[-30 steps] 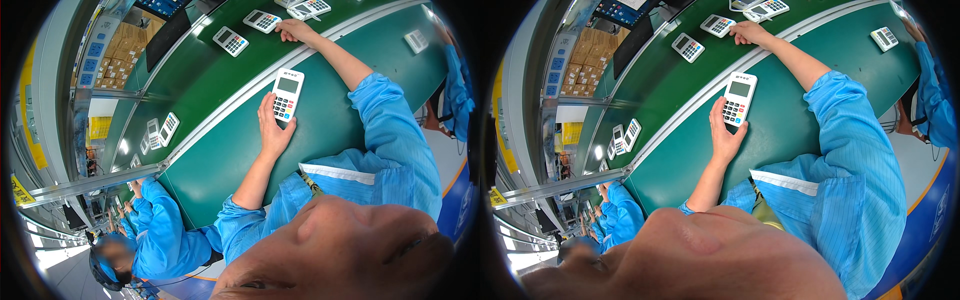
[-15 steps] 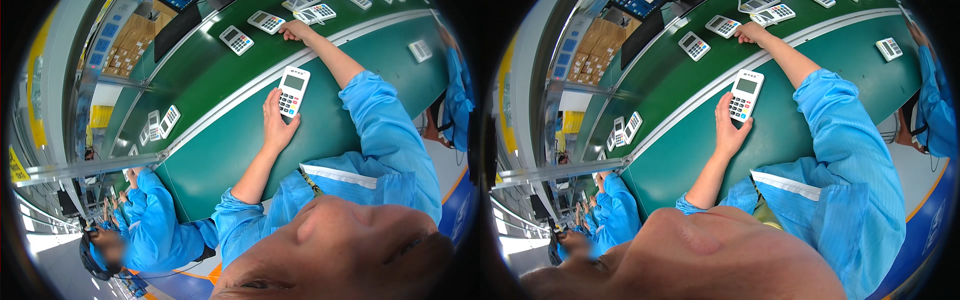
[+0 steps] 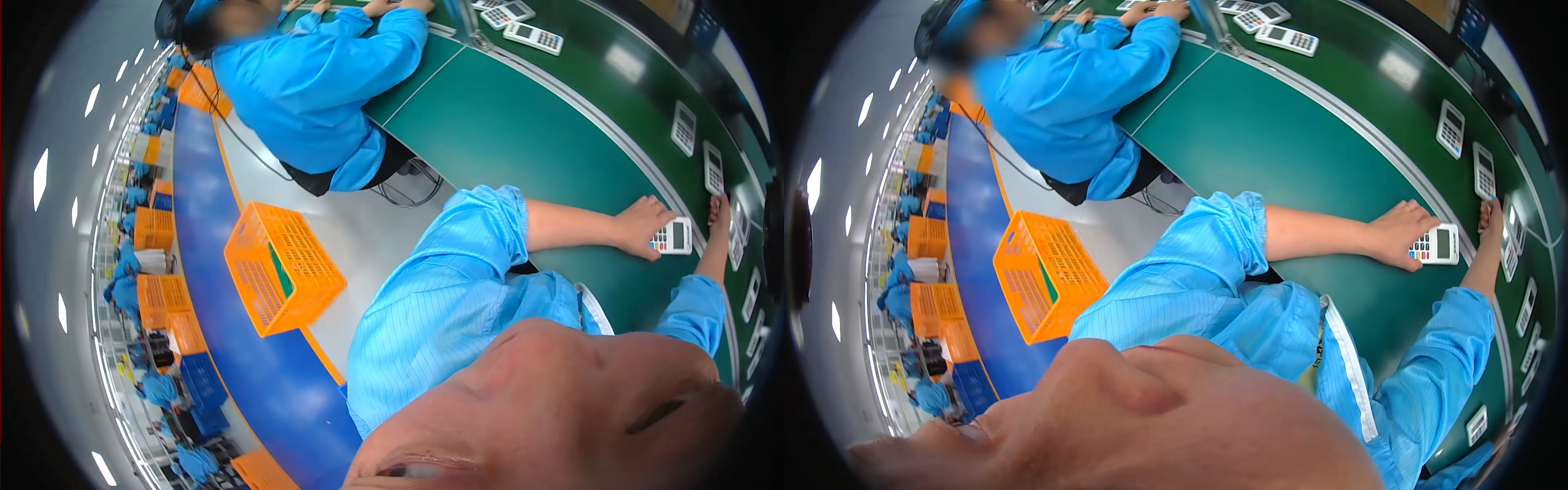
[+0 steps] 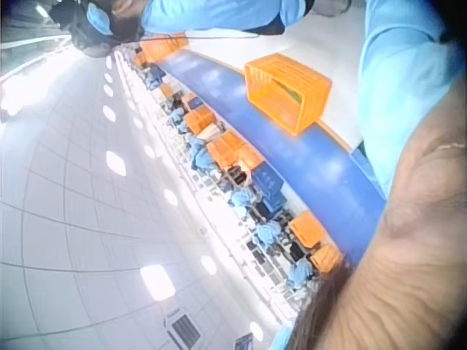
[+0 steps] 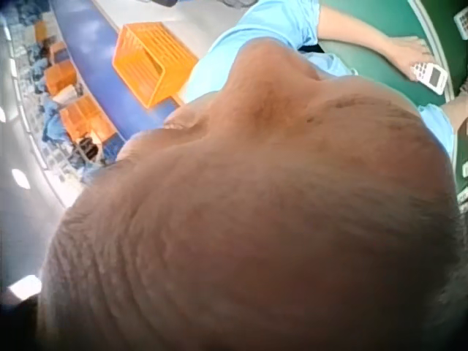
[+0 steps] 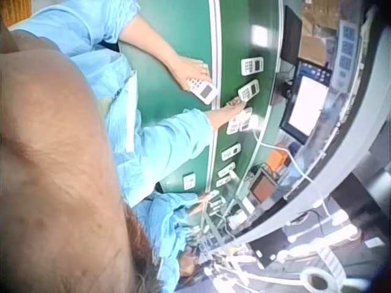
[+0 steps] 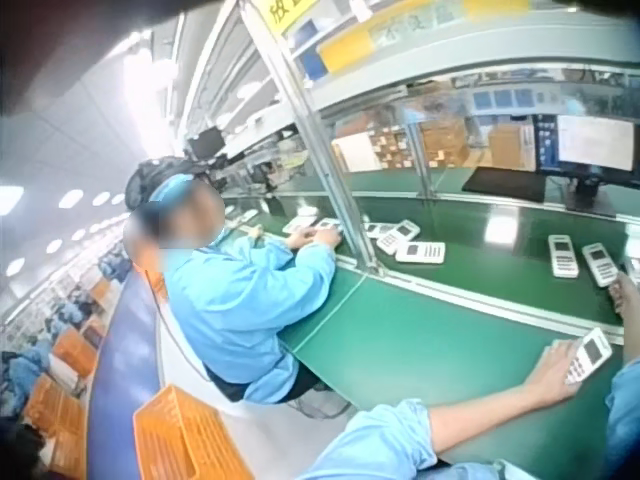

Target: Testing electronic calculators or POS terminals by plugging in cables and verifying operation on an assembly line.

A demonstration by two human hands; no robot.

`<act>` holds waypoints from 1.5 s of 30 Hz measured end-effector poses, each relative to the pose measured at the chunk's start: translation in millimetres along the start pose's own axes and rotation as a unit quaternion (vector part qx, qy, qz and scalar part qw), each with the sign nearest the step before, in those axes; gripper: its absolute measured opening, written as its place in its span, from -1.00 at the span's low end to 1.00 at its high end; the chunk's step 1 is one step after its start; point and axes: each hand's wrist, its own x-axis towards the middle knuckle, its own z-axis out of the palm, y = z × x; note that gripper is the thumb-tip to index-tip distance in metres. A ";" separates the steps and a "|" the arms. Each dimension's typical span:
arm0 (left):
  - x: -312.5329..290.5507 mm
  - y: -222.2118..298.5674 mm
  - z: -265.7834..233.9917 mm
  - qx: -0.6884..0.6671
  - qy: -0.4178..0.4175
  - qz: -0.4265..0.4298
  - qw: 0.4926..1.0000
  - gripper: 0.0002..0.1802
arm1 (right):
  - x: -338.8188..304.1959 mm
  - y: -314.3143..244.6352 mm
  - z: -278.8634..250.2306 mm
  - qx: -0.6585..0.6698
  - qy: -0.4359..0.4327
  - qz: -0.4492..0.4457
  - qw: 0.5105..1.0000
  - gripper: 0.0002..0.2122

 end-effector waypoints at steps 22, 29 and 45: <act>-4.8 56.2 -43.2 0.087 -0.090 0.225 0.966 -0.34 | -249.2 -0.5 91.9 -0.093 0.063 -0.263 0.958 -0.61; 20.5 56.7 -32.5 0.010 -0.178 0.153 0.972 -0.31 | -308.3 -6.4 96.6 -0.437 0.128 -0.499 0.737 -0.71; 9.7 63.4 0.3 0.103 -0.205 0.089 0.969 -0.19 | -283.9 4.4 77.2 -0.238 0.051 -0.388 0.889 -0.67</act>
